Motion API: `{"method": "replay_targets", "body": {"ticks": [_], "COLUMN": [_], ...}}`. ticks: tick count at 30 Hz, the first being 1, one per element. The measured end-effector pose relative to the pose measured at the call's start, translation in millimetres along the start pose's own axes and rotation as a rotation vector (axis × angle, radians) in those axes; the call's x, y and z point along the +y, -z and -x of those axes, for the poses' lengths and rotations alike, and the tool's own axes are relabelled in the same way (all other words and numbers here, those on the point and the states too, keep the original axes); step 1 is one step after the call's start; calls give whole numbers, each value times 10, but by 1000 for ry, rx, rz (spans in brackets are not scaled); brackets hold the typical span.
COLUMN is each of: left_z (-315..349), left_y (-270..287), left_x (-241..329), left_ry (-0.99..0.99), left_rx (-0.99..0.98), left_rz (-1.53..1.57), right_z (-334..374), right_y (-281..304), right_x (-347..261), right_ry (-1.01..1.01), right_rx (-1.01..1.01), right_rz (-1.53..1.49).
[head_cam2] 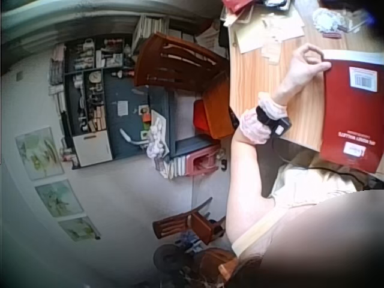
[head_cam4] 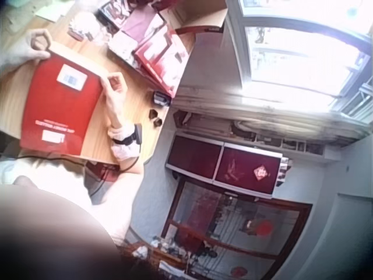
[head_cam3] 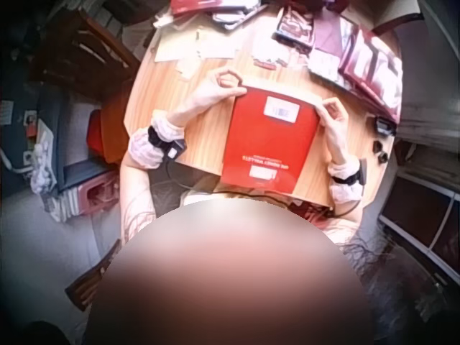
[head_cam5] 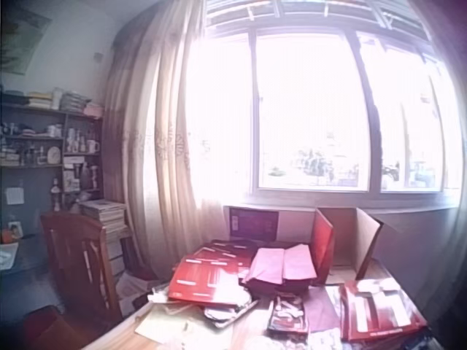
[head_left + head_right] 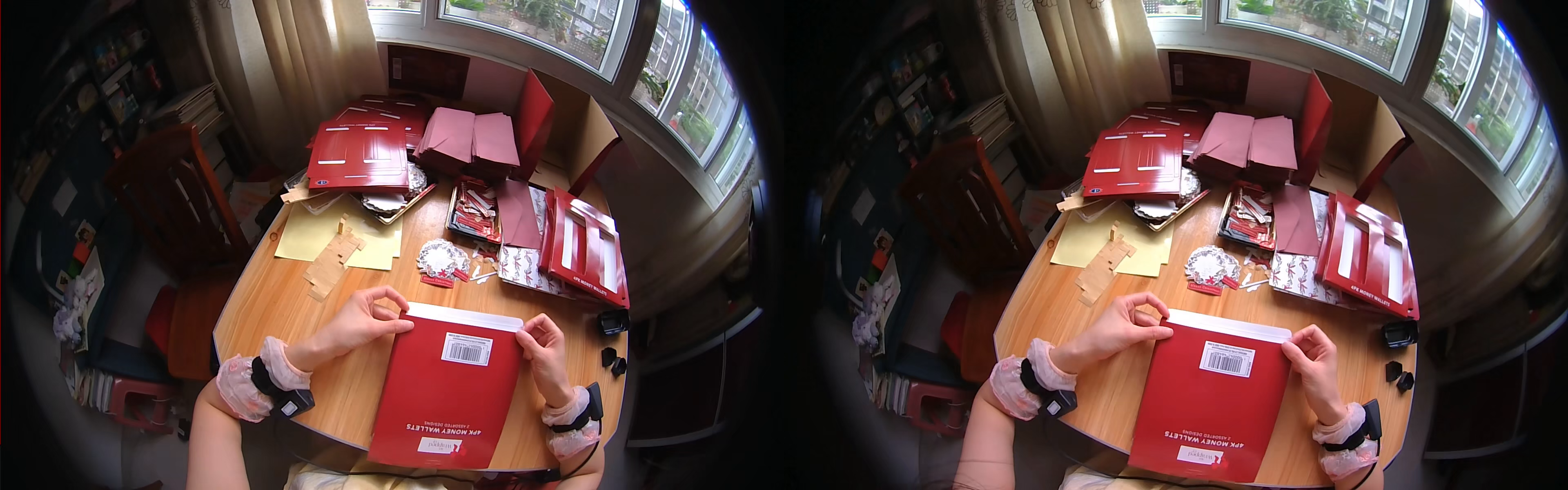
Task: The person is assembling red gift or product boxes from flat cardboard pieces.
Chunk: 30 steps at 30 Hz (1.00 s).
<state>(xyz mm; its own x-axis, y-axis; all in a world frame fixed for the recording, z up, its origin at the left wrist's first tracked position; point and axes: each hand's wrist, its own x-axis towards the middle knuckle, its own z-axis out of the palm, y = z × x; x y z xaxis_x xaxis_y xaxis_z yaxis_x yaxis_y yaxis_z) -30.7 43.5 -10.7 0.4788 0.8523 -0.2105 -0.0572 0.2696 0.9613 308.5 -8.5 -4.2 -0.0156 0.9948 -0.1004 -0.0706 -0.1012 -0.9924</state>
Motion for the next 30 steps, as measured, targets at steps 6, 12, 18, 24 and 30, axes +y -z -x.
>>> {"method": "replay_targets", "body": {"ticks": [6,12,18,24,30], "left_z": [13,6,42,52,45], "left_y": [-22,-6,-12,-46,-60], "left_x": [-4,-4,27,75,66], "left_ry": [-38,-25,-66,-69,-45], "left_rx": [26,2,41,67,108], "left_rz": [2,-27,-14,-81,-108], "right_z": [-30,-42,-52,-46,-50], "right_y": [11,29,14,25,25], "right_x": [59,74,67,69,81], "right_ry": [-33,-32,-35,-34,-39], "right_rx": [38,36,40,46,49], "right_rz": [-58,-59,-73,-69,-73]}}
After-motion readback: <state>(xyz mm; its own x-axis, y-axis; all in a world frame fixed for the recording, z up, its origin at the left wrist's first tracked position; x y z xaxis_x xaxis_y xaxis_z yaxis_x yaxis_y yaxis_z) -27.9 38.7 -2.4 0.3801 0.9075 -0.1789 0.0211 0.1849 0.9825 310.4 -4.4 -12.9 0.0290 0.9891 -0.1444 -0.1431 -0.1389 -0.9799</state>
